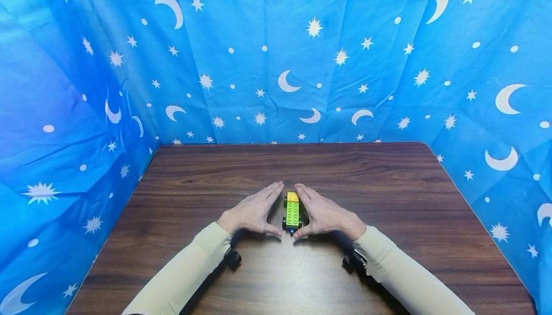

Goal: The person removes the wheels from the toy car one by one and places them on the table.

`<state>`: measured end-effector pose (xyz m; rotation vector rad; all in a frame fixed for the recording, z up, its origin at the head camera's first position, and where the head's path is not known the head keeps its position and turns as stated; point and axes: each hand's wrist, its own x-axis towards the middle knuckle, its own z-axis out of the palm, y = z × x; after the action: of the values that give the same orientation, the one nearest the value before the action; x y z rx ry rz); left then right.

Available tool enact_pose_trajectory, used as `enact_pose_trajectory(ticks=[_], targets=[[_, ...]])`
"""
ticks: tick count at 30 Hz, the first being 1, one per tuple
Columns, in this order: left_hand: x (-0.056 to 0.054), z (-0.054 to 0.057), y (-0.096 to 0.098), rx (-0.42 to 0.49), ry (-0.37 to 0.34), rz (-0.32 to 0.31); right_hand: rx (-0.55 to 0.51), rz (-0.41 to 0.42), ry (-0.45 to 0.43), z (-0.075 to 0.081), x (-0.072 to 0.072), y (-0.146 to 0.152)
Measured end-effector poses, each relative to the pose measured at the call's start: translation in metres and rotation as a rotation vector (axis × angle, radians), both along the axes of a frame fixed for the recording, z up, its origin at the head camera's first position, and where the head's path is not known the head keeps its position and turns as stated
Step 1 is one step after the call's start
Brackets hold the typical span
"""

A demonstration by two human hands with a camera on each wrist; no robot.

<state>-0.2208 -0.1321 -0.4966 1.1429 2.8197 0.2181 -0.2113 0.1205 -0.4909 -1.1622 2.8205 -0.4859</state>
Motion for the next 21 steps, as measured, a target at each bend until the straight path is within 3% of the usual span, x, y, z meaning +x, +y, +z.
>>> enact_pose_trajectory(ticks=[21], targets=[[0.0022, -0.0034, 0.0002, 0.019, -0.018, -0.002, 0.025, -0.025, -0.046, -0.0053, 0.0020, -0.0045]])
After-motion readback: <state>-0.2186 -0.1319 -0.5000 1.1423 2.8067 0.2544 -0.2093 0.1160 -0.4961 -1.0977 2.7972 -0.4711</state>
